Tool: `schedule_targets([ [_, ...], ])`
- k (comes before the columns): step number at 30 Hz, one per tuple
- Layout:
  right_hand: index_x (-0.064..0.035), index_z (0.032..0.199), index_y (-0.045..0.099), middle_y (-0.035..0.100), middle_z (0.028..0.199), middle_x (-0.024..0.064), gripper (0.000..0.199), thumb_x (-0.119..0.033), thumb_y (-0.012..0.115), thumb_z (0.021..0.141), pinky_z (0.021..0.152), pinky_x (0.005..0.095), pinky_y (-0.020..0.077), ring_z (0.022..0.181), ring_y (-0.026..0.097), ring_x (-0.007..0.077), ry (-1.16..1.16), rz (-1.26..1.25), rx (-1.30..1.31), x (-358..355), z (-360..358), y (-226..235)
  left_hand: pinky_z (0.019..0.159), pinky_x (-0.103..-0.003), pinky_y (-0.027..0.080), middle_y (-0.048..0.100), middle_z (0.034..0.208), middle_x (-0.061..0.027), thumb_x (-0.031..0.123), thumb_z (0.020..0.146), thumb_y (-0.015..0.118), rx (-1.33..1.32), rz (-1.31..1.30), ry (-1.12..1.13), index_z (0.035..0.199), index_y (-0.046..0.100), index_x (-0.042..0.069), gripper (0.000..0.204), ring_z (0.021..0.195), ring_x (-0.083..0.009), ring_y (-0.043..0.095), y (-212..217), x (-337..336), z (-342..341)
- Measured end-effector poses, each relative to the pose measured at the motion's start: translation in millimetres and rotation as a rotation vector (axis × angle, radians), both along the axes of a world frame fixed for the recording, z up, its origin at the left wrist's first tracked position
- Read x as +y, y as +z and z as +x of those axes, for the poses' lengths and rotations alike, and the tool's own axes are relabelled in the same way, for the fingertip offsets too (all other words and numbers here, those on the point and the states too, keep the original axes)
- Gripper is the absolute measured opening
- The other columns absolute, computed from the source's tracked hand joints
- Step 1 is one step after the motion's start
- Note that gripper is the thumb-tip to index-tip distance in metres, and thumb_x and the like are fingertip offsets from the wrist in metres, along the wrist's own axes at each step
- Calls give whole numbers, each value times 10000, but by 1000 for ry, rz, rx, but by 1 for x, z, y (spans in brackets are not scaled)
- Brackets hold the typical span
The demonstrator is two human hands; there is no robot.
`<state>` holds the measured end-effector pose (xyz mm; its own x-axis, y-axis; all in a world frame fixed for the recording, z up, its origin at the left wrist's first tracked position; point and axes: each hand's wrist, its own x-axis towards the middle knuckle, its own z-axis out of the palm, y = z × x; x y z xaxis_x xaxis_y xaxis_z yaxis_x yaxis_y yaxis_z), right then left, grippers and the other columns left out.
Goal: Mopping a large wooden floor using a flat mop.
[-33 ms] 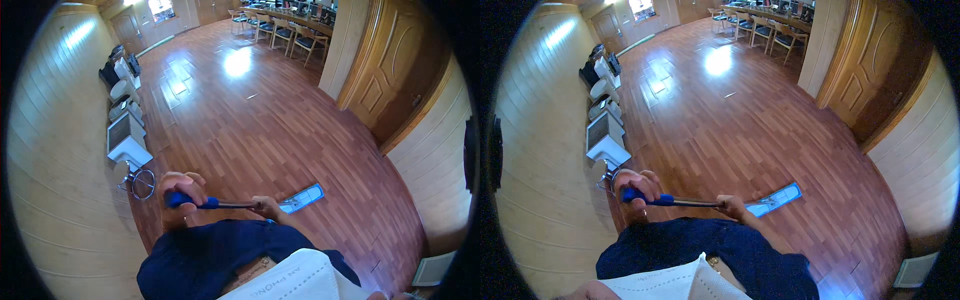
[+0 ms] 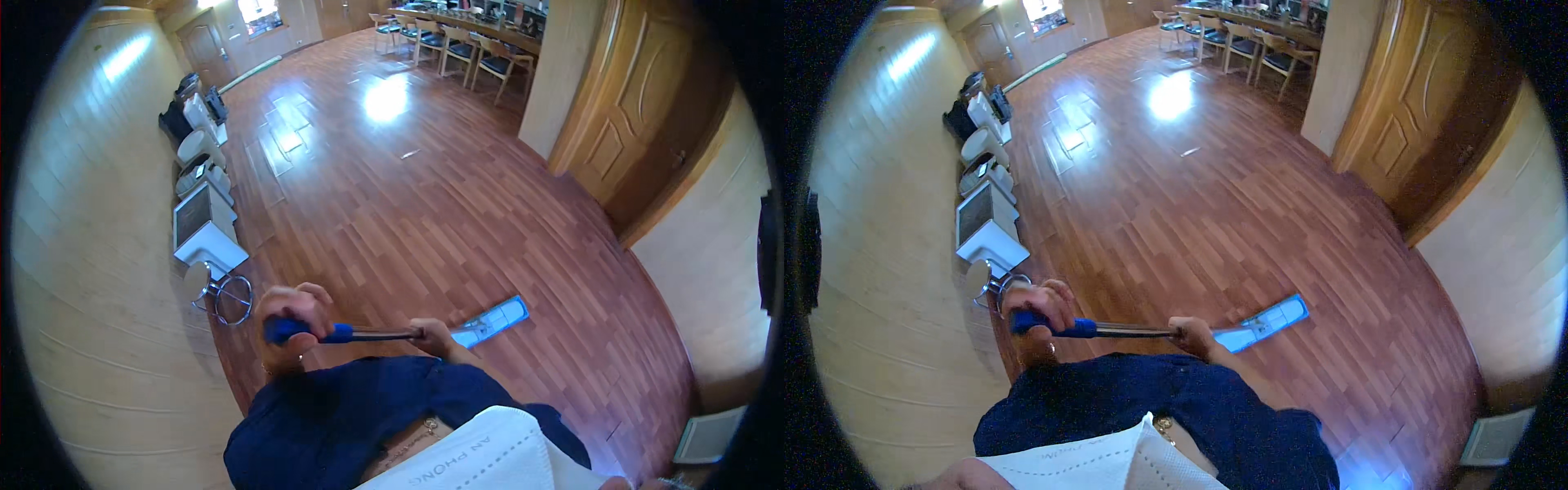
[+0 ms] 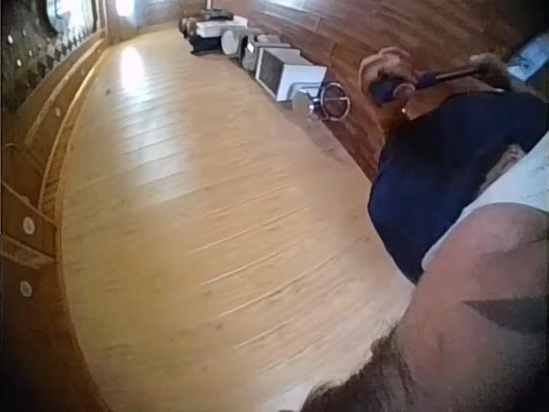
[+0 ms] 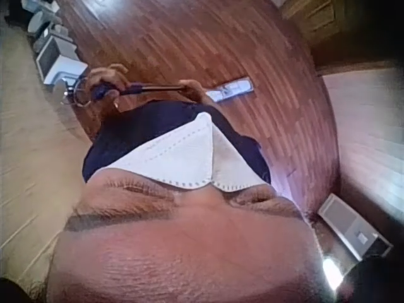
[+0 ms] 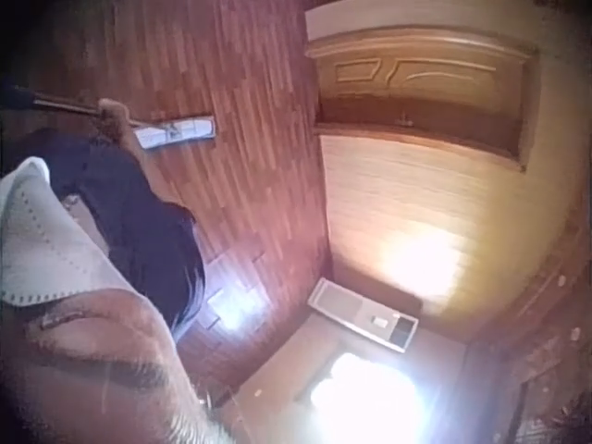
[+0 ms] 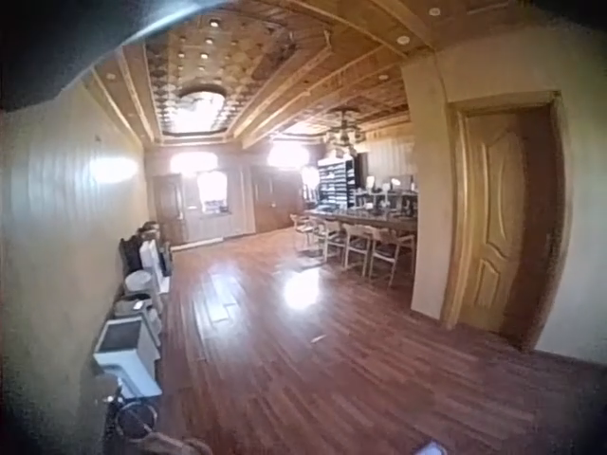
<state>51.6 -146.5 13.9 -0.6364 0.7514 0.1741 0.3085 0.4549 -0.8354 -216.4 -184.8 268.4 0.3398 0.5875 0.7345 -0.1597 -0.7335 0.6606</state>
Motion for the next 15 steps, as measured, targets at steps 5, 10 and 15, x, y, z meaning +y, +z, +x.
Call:
schedule_targets([
  [5,-133,727,618,633,755,150,58,-182,625,697,644,488,486,780,617,382,-116,92,-244,33,-37,-19,726,-407,468,601,631,-71,336,788,758,-164,3,234,864,587,53,339,590,-224,610,10,9,3],
  [10,-145,732,658,655,772,128,95,-234,655,699,642,490,498,771,632,358,-161,-26,-347,52,-9,-1,719,-406,450,486,618,-56,309,841,626,-111,-98,98,713,489,75,300,608,-201,510,-14,44,8],
  [15,-157,765,670,661,778,103,111,-236,648,691,664,465,501,781,633,331,-362,-213,-437,49,61,11,759,-463,497,596,711,-114,227,825,681,-32,-107,-169,722,572,42,238,683,-246,603,-40,97,44],
])
